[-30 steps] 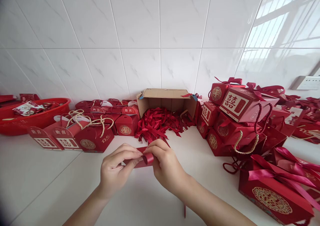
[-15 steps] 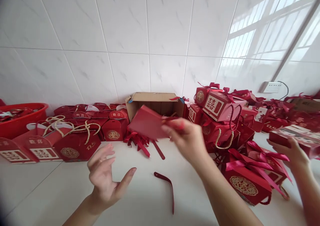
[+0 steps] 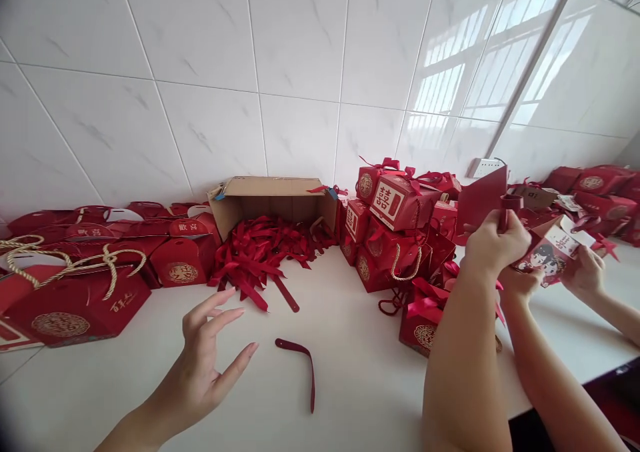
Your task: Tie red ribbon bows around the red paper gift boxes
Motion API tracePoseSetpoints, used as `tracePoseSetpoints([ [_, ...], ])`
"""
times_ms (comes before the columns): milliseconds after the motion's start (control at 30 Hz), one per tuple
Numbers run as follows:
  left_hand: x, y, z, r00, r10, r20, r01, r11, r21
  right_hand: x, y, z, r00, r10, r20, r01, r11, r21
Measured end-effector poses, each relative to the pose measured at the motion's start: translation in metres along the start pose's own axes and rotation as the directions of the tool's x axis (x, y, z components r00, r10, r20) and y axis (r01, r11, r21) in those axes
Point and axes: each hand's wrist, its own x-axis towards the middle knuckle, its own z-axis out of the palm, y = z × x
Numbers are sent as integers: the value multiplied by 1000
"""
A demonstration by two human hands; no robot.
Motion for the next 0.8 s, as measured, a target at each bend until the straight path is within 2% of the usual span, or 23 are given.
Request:
tracePoseSetpoints([
  [100, -1, -2, 0, 1000, -1, 28, 1, 1000, -16, -6, 4, 8, 980, 189, 59, -192, 980, 55],
  [167, -2, -3, 0, 999, -3, 38, 4, 1000, -23, -11, -3, 11, 962, 258, 88, -267, 958, 108],
  [333, -1, -3, 1, 998, -14, 60, 14, 1000, 2, -18, -34, 6, 962, 260, 86, -274, 920, 279],
  [433, 0, -8, 4, 994, -85, 62, 80, 994, 71, -25, -58, -3, 977, 198, 82, -214, 904, 371],
  [500, 1, -15, 7, 983, -179, 52, 169, 974, 153, -34, -75, -9, 994, 87, 73, -111, 884, 453],
  [567, 0, -27, 10, 950, -308, 46, 288, 925, 247, -48, -93, -15, 996, -69, 62, 24, 839, 543],
  [633, -1, -42, 14, 897, -437, 64, 397, 862, 315, -65, -109, -18, 973, -210, 93, 112, 788, 605],
  [700, -2, -57, 18, 859, -496, 124, 435, 837, 333, -86, -122, -18, 920, -319, 226, 123, 785, 607],
  [733, -4, -63, 19, 846, -507, 165, 439, 837, 326, -98, -126, -15, 864, -373, 339, 124, 810, 574],
  [767, -5, -68, 21, 834, -511, 210, 438, 843, 313, -111, -128, -11, 769, -422, 480, 142, 845, 516],
  [800, -6, -71, 23, 823, -508, 254, 434, 851, 296, -125, -128, -5, 603, -462, 650, 188, 874, 448],
])
